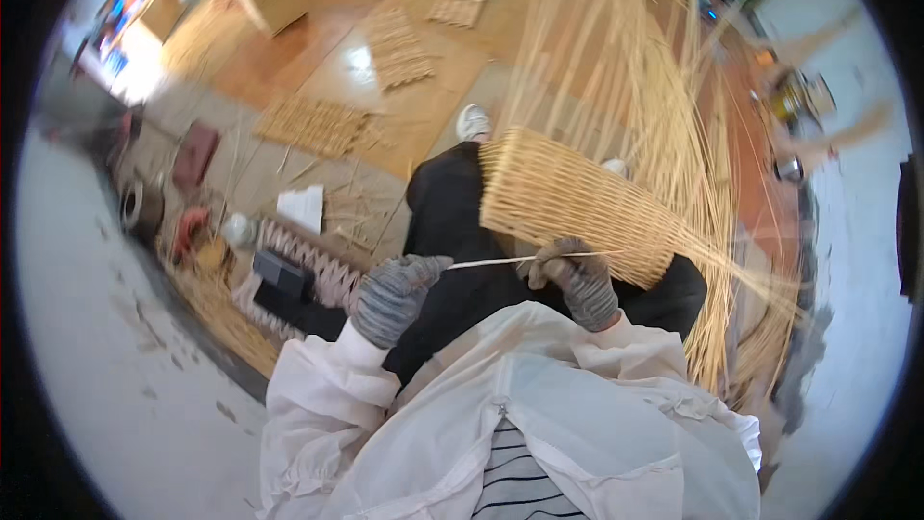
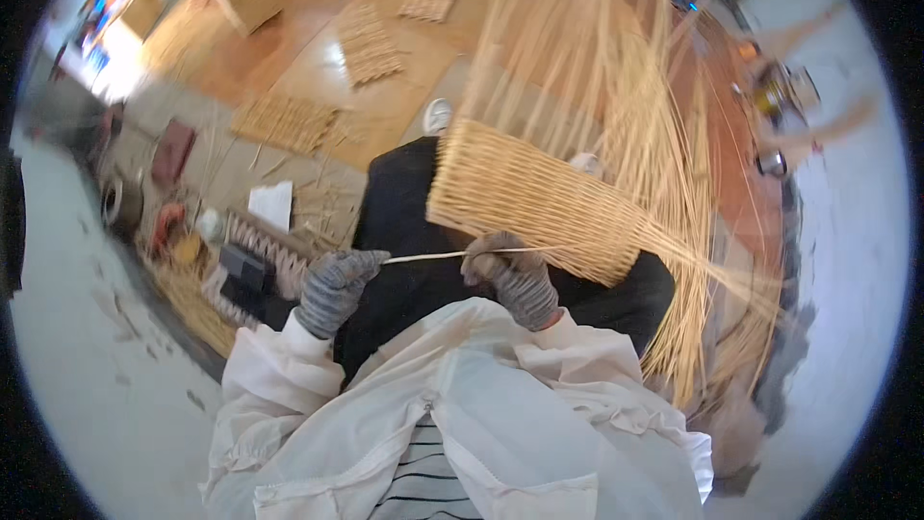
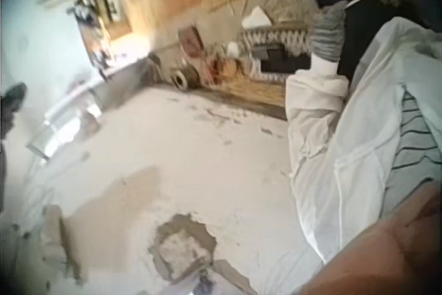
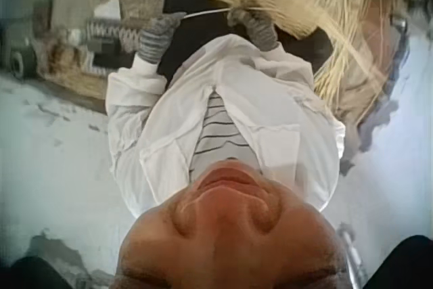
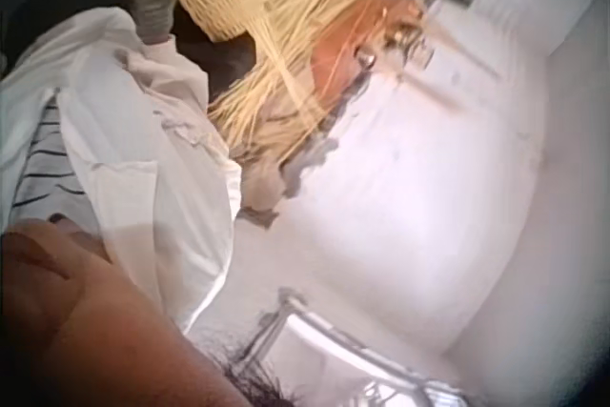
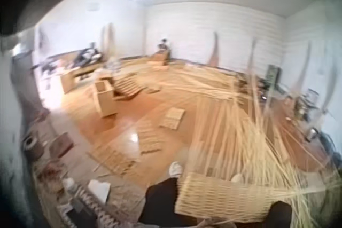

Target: The recorder is weaving a large wicker basket using long thin wooden strips.

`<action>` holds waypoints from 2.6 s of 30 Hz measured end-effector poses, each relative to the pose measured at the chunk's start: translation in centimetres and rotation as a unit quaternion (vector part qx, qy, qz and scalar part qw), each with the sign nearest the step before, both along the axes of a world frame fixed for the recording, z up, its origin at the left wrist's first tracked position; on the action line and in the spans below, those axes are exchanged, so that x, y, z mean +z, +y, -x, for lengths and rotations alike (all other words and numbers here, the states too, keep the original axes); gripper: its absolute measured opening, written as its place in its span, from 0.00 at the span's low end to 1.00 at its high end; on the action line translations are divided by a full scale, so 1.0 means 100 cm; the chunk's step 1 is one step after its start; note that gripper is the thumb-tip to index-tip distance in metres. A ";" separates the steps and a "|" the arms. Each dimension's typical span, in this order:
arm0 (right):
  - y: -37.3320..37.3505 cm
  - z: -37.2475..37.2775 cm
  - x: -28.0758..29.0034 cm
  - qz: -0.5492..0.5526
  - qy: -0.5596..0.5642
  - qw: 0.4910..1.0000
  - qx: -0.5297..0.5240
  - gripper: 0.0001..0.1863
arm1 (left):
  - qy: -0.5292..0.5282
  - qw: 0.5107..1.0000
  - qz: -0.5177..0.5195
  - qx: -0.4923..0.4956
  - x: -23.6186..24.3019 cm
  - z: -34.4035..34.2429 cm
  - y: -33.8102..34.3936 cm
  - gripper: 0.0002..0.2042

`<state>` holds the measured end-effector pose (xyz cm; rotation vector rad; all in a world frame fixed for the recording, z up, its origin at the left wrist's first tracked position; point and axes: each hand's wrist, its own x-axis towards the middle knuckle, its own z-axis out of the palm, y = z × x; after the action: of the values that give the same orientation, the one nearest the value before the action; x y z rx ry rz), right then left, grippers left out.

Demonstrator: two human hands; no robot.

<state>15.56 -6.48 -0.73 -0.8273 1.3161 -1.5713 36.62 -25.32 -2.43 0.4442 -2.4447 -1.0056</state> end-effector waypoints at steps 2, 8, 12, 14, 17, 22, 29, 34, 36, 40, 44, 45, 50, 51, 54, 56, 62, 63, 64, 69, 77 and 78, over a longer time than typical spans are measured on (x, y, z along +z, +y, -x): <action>0.033 0.055 -0.052 -0.079 0.748 0.632 -0.185 0.10 | 0.003 0.999 -0.019 -0.025 -0.004 0.054 0.003 0.08; 0.032 0.157 -0.024 0.063 -0.136 0.907 -0.395 0.10 | 0.033 0.990 -0.091 0.099 -0.020 0.199 -0.021 0.18; 0.004 0.188 -0.053 0.047 -0.224 0.896 -0.380 0.09 | -0.103 0.978 -0.146 0.105 -0.026 0.244 -0.041 0.24; -0.007 0.193 -0.058 -0.025 -0.245 0.899 -0.361 0.09 | -0.048 0.969 -0.232 0.063 -0.043 0.249 -0.056 0.26; -0.006 0.200 -0.063 0.002 -0.266 0.908 -0.324 0.09 | -0.066 0.895 -0.441 -0.027 -0.022 0.259 -0.059 0.26; -0.015 0.214 -0.063 -0.048 -0.299 0.909 -0.288 0.09 | -0.118 0.905 -0.398 -0.096 -0.032 0.263 -0.083 0.25; -0.018 0.215 -0.077 -0.073 -0.277 0.904 -0.318 0.10 | -0.055 0.970 0.224 0.081 0.010 0.254 -0.002 0.20; -0.051 0.232 -0.042 -0.215 0.498 0.813 -0.212 0.13 | -0.266 0.912 0.312 -0.012 0.006 0.275 0.009 0.30; -0.102 0.272 -0.049 -0.017 0.659 0.706 -0.259 0.16 | -0.259 0.916 0.306 -0.003 0.002 0.282 0.018 0.33; -0.137 0.292 -0.067 -0.118 0.485 0.740 -0.451 0.11 | -0.286 0.916 0.281 0.025 -0.008 0.297 0.031 0.31; -0.016 0.225 -0.070 0.174 -0.185 0.924 -0.286 0.13 | -0.239 0.932 0.267 0.059 -0.005 0.278 0.021 0.26; -0.011 0.228 -0.071 0.170 -0.182 0.924 -0.290 0.13 | -0.148 0.947 0.282 0.034 -0.004 0.286 0.028 0.25; -0.018 0.295 -0.075 -0.116 0.463 0.808 -0.345 0.17 | -0.255 0.932 0.239 -0.102 -0.020 0.357 0.079 0.26; -0.030 0.305 -0.078 -0.173 0.483 0.799 -0.313 0.22 | -0.311 0.914 0.240 -0.104 -0.012 0.363 0.084 0.27; -0.011 0.282 -0.092 -0.216 0.441 0.800 -0.344 0.26 | -0.320 0.911 0.242 -0.099 -0.010 0.342 0.069 0.27; 0.027 0.232 -0.076 0.080 -0.087 0.902 -0.415 0.22 | -0.284 0.923 0.254 -0.058 -0.009 0.318 0.060 0.21; 0.030 0.177 -0.029 -0.073 0.228 0.896 -0.373 0.20 | 0.153 0.929 -0.223 0.251 -0.031 0.237 -0.015 0.10; -0.004 0.166 -0.032 -0.035 0.197 0.920 -0.338 0.22 | 0.121 0.924 -0.304 0.198 -0.018 0.245 -0.025 0.10; -0.040 0.152 -0.009 0.004 0.354 0.891 -0.285 0.25 | 0.096 0.916 -0.369 0.124 -0.017 0.252 -0.037 0.11; -0.156 0.088 0.011 -0.029 0.578 0.793 -0.188 0.17 | -0.009 0.969 -0.185 -0.163 -0.080 0.250 -0.131 0.13; -0.112 0.211 -0.032 -0.099 0.504 0.832 -0.209 0.13 | -0.083 0.893 -0.442 -0.010 -0.027 0.275 -0.069 0.11; -0.136 0.239 -0.036 -0.095 0.507 0.830 -0.214 0.15 | -0.069 0.924 -0.370 0.063 -0.028 0.285 -0.054 0.10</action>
<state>-8.32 -20.08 -4.30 -1.3932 2.5184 -1.2660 8.15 -30.76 -5.27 0.9221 -2.0275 -1.8796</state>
